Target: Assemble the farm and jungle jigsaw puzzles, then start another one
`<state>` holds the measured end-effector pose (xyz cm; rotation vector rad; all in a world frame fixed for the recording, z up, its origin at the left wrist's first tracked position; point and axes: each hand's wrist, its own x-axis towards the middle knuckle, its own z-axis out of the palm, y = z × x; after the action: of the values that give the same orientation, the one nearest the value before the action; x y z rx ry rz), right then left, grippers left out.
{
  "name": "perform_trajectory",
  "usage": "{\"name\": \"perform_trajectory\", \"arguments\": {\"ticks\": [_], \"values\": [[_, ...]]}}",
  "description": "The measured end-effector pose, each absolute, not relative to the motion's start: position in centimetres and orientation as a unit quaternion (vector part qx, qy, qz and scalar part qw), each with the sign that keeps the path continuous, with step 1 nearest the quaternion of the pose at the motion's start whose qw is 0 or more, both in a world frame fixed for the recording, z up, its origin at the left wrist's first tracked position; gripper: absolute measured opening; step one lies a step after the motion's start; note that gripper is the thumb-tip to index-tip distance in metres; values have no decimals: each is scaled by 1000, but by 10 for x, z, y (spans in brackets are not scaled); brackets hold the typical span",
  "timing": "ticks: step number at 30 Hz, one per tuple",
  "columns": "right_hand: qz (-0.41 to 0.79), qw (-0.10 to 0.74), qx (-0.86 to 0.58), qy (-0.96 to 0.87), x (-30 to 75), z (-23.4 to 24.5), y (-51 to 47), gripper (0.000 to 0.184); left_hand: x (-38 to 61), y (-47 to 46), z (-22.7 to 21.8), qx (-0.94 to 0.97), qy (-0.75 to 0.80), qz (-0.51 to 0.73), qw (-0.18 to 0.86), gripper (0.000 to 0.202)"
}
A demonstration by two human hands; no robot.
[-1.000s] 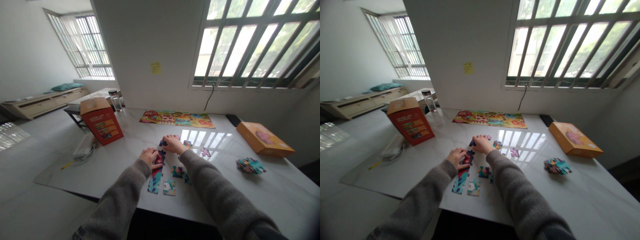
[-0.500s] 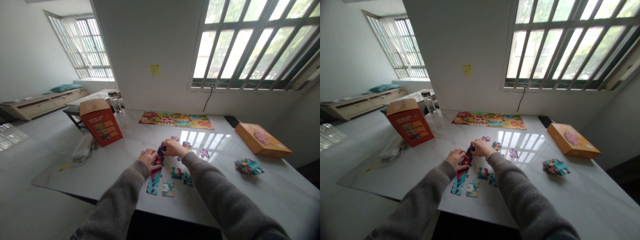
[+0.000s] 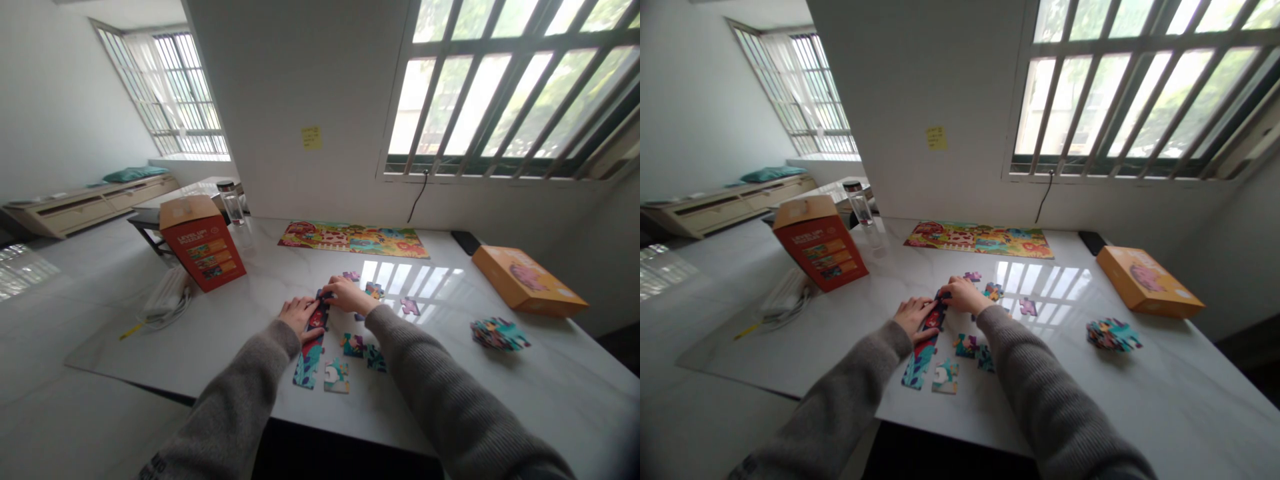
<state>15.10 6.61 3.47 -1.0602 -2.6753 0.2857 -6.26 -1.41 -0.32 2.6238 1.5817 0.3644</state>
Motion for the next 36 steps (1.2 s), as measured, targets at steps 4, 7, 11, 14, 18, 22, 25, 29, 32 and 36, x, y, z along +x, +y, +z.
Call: {"name": "perform_trajectory", "arguments": {"ticks": [4, 7, 11, 14, 18, 22, 25, 29, 32, 36], "values": [[96, 144, -364, -915, 150, 29, 69, 23, -62, -15, -4, 851, 513, 115, 22, 71], [93, 148, -362, -916, 150, 27, 68, 22, -62, -14, -5, 850, 514, 110, 18, 71], [81, 139, -372, -914, 153, 28, 58, 25, -61, -13, -6, 847, 518, 115, 21, 69], [58, 143, -369, -917, 156, 27, 42, 28, -62, -14, -3, 844, 519, 127, 42, 70], [36, 163, -367, -915, 159, 25, 20, 34, -74, -23, 1, 848, 498, 157, 91, 75], [54, 165, -364, -915, 160, 24, 11, 38, -95, -49, 2, 870, 451, 168, 108, 87], [63, 168, -365, -913, 157, 21, 11, 52, -105, -70, 1, 881, 436, 145, 109, 101], [77, 172, -381, -905, 152, 16, 10, 60, -106, -83, 1, 899, 409, 111, 108, 97], [84, 175, -383, -903, 150, 14, 8, 59, -104, -84, 1, 904, 401, 104, 108, 94], [84, 175, -378, -905, 146, 15, 6, 59, -109, -82, 0, 906, 397, 102, 108, 95]]}}
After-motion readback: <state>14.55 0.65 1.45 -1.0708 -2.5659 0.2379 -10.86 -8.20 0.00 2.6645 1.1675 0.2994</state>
